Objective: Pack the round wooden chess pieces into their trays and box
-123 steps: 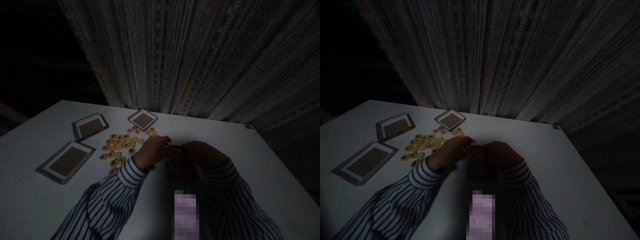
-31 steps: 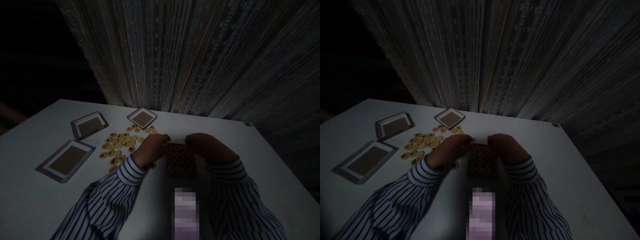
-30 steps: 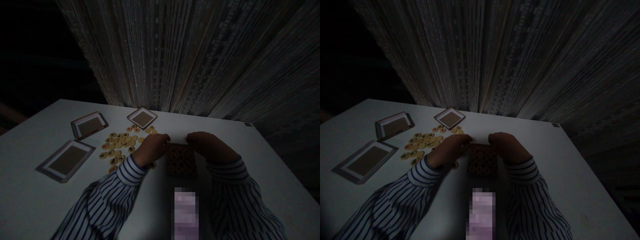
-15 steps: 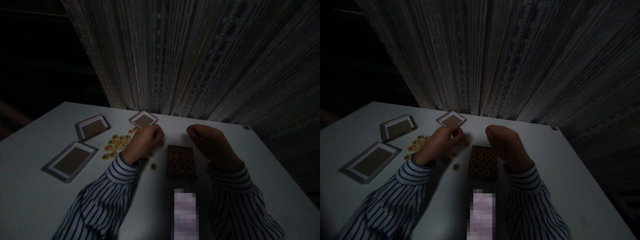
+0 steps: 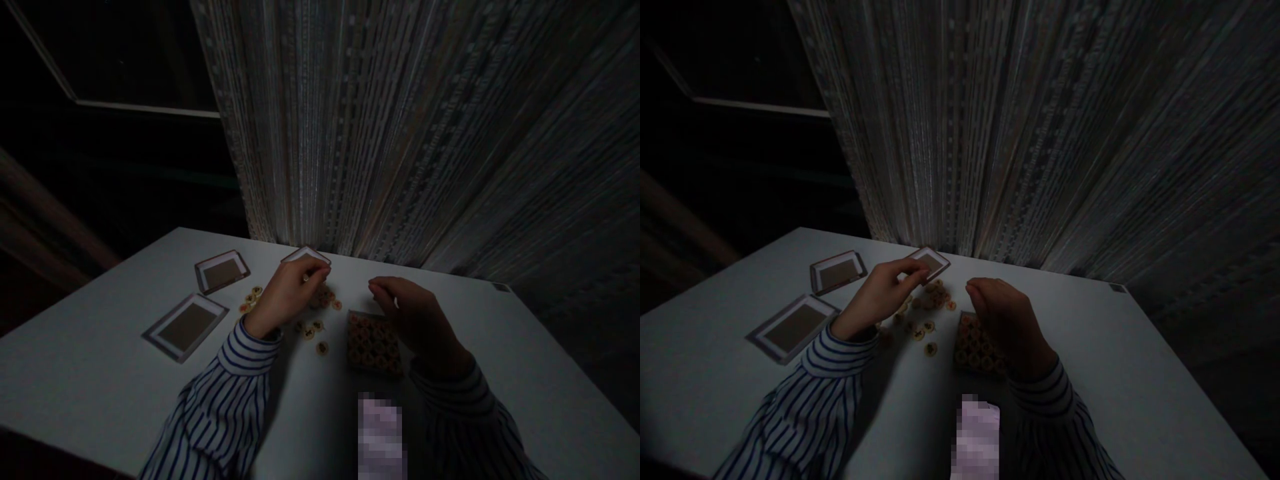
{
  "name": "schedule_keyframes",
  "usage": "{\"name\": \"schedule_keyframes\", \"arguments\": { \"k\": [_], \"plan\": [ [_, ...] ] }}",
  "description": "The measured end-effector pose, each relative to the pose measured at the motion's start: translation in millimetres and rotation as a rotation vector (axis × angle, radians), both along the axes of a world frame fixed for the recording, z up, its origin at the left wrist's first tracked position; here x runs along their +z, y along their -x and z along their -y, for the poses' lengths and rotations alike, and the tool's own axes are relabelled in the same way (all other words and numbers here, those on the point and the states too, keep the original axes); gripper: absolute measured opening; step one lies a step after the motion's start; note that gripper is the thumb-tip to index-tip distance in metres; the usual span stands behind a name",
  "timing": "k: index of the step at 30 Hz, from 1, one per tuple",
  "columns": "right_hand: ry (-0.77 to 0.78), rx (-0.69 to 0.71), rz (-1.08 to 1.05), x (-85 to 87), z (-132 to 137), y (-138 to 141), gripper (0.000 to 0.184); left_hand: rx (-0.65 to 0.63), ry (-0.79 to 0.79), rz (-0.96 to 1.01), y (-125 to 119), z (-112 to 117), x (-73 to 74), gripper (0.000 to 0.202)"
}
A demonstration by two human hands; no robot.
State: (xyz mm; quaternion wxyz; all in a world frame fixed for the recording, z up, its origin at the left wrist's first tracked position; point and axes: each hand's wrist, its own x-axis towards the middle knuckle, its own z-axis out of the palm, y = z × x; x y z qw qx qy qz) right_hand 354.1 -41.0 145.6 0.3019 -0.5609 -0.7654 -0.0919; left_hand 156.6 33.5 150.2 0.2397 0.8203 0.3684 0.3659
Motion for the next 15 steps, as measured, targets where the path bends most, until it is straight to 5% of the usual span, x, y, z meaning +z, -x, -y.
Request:
{"name": "schedule_keyframes", "arguments": {
  "k": [6, 15],
  "plan": [
    [-0.004, 0.055, -0.070, 3.2, -0.4, 13.8, 0.021, 0.086, 0.023, 0.061, 25.2, 10.9, -3.3, 0.027],
    [0.024, 0.067, -0.082, -1.0, -11.8, 29.1, 0.021, 0.250, 0.122, 0.193, 43.6, 11.0, -42.2, 0.027]
  ]
}}
